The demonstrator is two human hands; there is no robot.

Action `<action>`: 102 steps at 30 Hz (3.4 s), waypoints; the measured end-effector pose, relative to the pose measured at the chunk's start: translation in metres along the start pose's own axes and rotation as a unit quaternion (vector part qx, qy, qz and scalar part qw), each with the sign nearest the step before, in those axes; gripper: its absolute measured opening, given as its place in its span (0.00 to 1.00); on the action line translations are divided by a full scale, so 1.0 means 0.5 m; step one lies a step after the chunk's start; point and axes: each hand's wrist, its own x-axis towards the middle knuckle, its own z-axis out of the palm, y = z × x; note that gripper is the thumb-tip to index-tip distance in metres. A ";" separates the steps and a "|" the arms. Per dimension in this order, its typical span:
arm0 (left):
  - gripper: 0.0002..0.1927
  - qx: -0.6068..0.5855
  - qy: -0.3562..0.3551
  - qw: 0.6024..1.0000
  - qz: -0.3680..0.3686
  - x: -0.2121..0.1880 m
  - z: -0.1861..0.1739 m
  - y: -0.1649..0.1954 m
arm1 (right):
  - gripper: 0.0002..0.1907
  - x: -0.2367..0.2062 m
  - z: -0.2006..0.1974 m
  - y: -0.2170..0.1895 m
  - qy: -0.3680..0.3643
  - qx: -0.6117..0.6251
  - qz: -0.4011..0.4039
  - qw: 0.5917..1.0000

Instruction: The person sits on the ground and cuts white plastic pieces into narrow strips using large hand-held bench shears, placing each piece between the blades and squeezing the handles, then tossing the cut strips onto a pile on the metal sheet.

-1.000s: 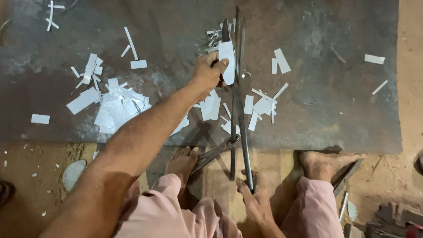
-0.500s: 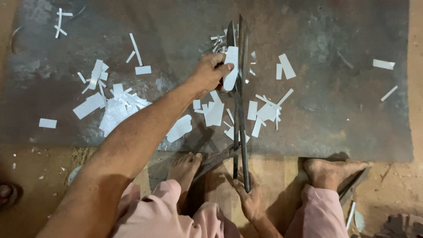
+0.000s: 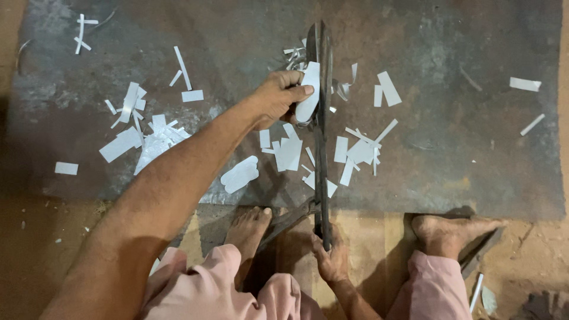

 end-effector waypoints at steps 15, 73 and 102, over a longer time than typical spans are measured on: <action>0.09 0.057 -0.006 0.994 -0.091 -0.016 0.021 -0.050 | 0.37 -0.078 -0.069 0.014 -0.121 0.203 0.027 0.971; 0.20 0.595 -0.160 0.788 0.016 0.042 -0.050 0.221 | 0.29 -0.031 -0.031 -0.011 -0.047 0.016 -0.106 0.993; 0.18 0.578 -0.109 0.807 0.054 -0.017 -0.123 -0.033 | 0.12 0.067 0.056 -0.041 0.062 0.184 0.076 0.978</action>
